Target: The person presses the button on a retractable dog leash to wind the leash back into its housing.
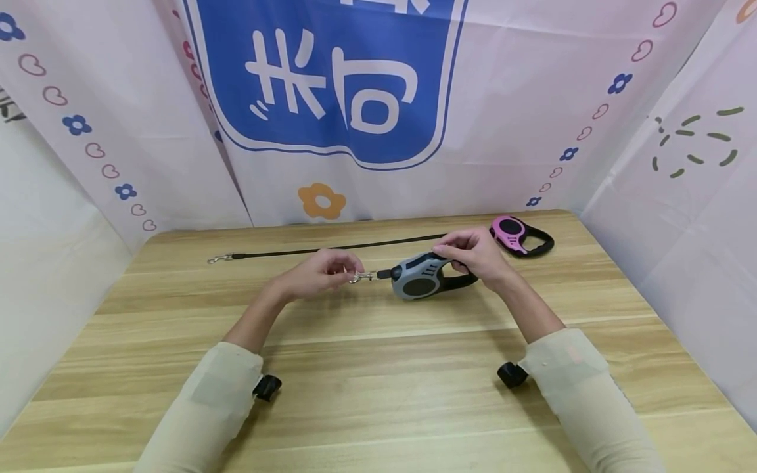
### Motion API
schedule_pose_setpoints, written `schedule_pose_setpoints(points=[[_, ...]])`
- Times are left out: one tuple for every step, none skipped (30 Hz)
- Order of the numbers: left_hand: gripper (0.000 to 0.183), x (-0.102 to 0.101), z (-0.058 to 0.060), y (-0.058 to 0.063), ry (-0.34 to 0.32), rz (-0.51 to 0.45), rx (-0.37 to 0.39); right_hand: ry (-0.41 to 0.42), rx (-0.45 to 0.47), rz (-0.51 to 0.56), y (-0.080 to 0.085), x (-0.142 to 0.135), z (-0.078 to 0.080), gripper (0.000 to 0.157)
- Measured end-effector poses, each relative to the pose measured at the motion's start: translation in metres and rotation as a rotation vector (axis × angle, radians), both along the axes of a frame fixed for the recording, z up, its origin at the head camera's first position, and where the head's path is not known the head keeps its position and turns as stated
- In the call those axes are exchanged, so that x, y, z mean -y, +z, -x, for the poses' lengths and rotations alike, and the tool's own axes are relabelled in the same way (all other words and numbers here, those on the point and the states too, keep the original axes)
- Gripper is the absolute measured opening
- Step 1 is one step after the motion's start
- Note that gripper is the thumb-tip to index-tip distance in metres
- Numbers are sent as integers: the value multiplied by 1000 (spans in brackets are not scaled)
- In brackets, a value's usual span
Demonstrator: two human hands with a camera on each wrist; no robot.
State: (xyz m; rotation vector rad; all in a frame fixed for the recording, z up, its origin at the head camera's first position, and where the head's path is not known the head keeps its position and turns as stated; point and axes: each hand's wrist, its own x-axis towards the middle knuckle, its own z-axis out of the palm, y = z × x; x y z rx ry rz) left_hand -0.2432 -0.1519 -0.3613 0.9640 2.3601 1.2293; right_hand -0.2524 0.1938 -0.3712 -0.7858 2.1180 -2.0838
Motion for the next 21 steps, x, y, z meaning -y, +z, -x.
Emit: schedule_pose_setpoints(points=[[16, -1, 0, 0, 3, 3, -9, -6, 2, 0, 0, 0, 0, 23], [16, -1, 0, 0, 6, 6, -22, -12, 3, -1, -1, 0, 0, 22], [16, -2, -1, 0, 10, 10, -31, -18, 4, -2, -1, 0, 0, 22], [16, -2, -1, 1, 15, 13, -39, -23, 3, -3, -1, -1, 0, 21], [16, -3, -1, 0, 20, 19, -50, -27, 1, -3, -1, -1, 0, 20], [16, -3, -1, 0, 25, 24, -62, -29, -2, -3, -2, -1, 0, 20], [16, -4, 0, 0, 31, 32, -74, -33, -4, -2, -2, -1, 0, 19], [16, -4, 0, 0, 36, 38, -87, -35, -4, -3, -2, -1, 0, 19], [16, -5, 0, 1, 39, 42, -98, -38, -5, -2, -2, -1, 0, 19], [16, -5, 0, 0, 39, 46, -112, -41, -4, 0, -2, -1, 0, 18], [16, -6, 0, 0, 38, 49, -125, -44, 0, 3, -2, -1, 0, 16], [16, -6, 0, 1, 38, 53, -136, -47, 3, 5, -2, -1, 0, 15], [15, -7, -1, 1, 39, 55, -143, -52, 7, 8, -2, -1, -1, 14], [15, -7, -1, 2, 37, 56, -149, -54, 12, 14, -2, -1, -1, 14], [15, -7, -1, 2, 37, 59, -151, -55, 16, 19, -2, -1, -1, 13], [16, -7, -1, 2, 39, 62, -151, -56, 21, 24, -1, -1, -2, 12], [16, -8, -2, 3, 42, 66, -149, -56, 26, 29, -1, -1, -2, 14], [16, -8, -2, 3, 44, 69, -147, -57, 30, 34, 0, -1, -3, 14], [16, -8, -2, 3, 46, 70, -144, -57, 35, 40, 1, -1, -3, 14], [16, -8, -2, 3, 46, 70, -143, -57, 40, 44, 1, -1, -4, 15], [16, -8, -2, 3, 46, 70, -142, -58, 43, 49, 2, -1, -4, 14]])
